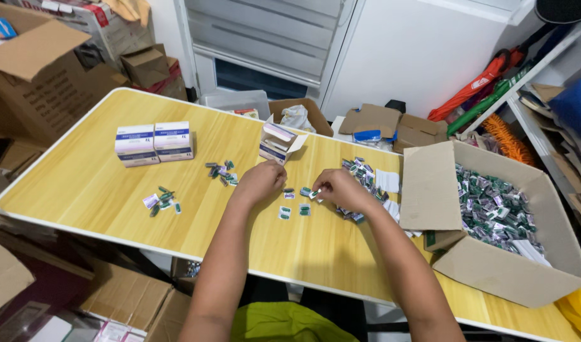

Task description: The person unwraps small foil-wrapped capsules from a pile on a table and arranges them into separate groups by color. The person handles the capsules one at a time, separating green and purple capsules into distinct piles.

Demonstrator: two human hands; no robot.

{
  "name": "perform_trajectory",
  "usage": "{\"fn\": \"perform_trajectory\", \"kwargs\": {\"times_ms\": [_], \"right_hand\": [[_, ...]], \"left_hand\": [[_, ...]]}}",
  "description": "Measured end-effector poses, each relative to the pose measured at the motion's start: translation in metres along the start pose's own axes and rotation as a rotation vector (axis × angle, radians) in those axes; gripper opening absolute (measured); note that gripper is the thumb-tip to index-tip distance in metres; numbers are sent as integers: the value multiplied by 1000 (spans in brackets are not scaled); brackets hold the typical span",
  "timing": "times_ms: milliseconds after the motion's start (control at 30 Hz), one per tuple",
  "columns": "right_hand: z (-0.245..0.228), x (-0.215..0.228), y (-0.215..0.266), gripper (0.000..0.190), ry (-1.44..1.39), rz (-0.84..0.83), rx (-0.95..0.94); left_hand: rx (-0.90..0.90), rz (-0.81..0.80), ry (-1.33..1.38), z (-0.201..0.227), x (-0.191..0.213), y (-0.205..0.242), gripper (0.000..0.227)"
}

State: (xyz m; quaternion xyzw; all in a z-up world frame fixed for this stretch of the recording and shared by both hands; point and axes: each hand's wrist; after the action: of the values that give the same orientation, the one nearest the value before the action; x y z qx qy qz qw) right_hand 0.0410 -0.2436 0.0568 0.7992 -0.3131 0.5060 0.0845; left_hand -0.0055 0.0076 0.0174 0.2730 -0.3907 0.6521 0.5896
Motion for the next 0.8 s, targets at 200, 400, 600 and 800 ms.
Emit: {"fn": "perform_trajectory", "kwargs": {"times_ms": [200,400,600,800], "right_hand": [[-48,-20,-2,13,-102,136,-15],[-60,-45,-14,15,-149,261,-41],[-62,-58,-23,16,-113,293,-9],[-68,-55,-18,18,91,291,22]], "left_hand": [[53,-102,9,-3,-1,1,20],[43,-103,17,-19,-7,-1,22],[120,-117,73,-46,-9,-10,22],[147,-124,89,-62,-16,-13,18]]}}
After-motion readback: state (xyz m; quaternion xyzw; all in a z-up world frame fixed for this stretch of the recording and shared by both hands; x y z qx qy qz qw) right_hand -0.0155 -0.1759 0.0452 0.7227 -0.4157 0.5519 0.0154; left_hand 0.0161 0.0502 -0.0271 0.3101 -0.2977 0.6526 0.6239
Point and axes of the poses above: each hand's wrist, its own y-axis away from the middle knuckle, its own x-axis out of the back of the hand, z = x × y, and after that the axes turned 9 degrees about x, right-handed
